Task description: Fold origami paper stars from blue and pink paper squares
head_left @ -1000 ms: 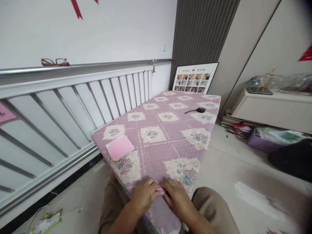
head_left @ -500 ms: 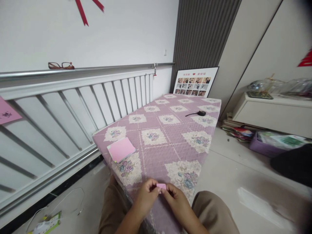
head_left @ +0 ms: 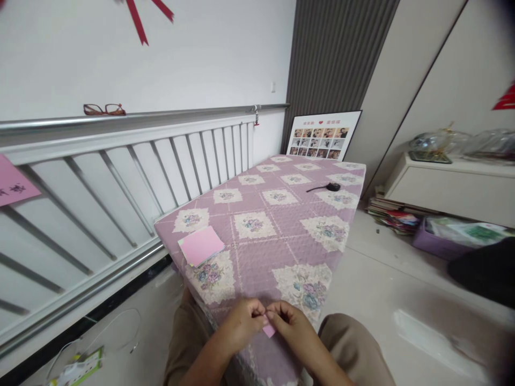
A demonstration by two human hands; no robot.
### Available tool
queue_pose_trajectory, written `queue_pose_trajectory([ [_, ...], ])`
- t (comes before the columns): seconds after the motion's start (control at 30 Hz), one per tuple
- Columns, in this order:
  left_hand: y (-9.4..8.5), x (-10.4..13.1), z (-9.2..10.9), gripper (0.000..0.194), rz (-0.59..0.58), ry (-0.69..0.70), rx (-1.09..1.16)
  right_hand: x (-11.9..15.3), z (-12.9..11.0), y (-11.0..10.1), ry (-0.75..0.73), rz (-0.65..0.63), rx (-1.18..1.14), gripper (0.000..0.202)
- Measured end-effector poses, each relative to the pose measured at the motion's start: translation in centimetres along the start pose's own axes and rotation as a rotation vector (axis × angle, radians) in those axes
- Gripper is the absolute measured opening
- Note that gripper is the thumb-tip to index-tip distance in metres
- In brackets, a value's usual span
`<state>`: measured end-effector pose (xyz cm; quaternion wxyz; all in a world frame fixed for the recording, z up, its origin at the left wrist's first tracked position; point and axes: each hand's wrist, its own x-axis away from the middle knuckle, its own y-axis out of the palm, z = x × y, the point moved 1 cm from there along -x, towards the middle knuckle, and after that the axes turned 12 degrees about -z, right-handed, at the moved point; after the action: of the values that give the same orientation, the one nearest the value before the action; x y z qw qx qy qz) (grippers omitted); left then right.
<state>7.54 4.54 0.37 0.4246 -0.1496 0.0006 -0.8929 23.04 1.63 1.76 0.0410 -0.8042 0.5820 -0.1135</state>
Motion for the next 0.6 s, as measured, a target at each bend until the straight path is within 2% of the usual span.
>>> queue_pose_trajectory([
  [0.1,0.3,-0.4,-0.3,0.012,0.003,0.024,0.032,0.0,0.6,-0.1,0.015,0.016,0.03,0.021],
  [0.23,0.7,-1.1,-1.0,0.015,0.089,0.017,0.041,0.4,1.6,-0.2,0.054,0.059,0.063,0.021],
  [0.3,0.8,-1.4,-1.1,0.014,0.089,-0.021,-0.041,0.6,1.9,-0.2,0.068,0.059,0.11,0.021],
  [0.37,0.7,-1.6,-1.0,0.013,0.034,-0.061,-0.168,0.9,2.1,-0.3,0.065,0.05,0.188,0.018],
  [0.47,0.4,-2.0,-0.6,0.013,-0.05,-0.089,-0.299,1.2,2.3,-0.5,-0.016,0.07,0.342,0.015],
  [0.6,0.2,-2.6,0.3,0.013,-0.106,-0.074,-0.433,1.5,2.8,-0.8,-0.232,0.056,0.543,0.019],
])
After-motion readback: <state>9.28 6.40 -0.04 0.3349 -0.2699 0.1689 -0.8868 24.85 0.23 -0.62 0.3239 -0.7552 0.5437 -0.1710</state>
